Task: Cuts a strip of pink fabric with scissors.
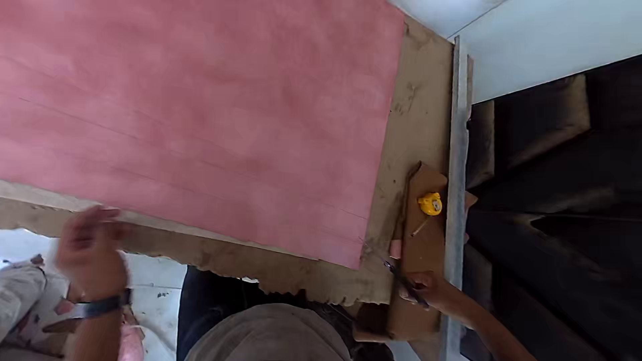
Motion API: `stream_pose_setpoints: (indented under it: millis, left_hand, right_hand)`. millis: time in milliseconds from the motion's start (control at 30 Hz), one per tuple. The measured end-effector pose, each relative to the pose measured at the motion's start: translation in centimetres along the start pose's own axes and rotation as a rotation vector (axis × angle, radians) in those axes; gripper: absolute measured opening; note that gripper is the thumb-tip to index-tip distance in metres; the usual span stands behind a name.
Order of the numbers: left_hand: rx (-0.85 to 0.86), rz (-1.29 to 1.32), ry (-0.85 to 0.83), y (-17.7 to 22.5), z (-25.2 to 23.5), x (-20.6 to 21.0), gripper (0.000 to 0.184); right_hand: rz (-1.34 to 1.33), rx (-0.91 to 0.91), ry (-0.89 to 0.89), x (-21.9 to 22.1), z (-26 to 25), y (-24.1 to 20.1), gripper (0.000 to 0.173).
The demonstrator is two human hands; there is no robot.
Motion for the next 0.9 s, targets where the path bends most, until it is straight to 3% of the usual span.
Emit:
stream_pose_setpoints:
  millis: [133,200,267,367,567,733,900]
  left_hand:
    - [0.109,-0.047,-0.448,7.8,17.8,17.5,0.027]
    - [0.212,-0.099,-0.639,10.5,24.9,24.5,0.024]
    - [0.299,-0.181,-0.772,12.3,30.0,30.3,0.027]
    - [0.399,-0.332,-0.807,13.8,33.7,36.1,0.034]
    - [0.544,-0.476,-0.649,14.2,35.2,42.0,0.031]
    - [0.552,-0.488,-0.56,13.5,35.6,42.5,0.027]
    - [0.515,-0.56,-0.483,14.0,35.6,42.6,0.034]
  right_hand:
    - [0.182,0.15,-0.185,-5.7,-2.1,2.1,0.045]
    - [0.282,0.13,-0.272,-6.8,-3.1,1.1,0.045]
    - [0.355,0.059,-0.336,-6.6,-4.4,-0.7,0.043]
    - [0.386,0.019,-0.418,-5.5,-5.9,-2.0,0.043]
    - [0.369,-0.014,-0.552,-5.0,-7.4,-2.4,0.046]
    - [0.459,0.042,-0.502,-7.9,-6.9,-1.8,0.055]
    - [0.361,-0.01,-0.603,-4.4,-7.9,-3.5,0.05]
Point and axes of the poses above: each hand's wrist, its own z-axis away from the middle knuckle, its own x-axis out of the palm, y = z × x, the point moved 9 cm from there along -z, towards the middle knuckle, and after that the axes turned 15 degrees about -z, right-handed, at the moved point
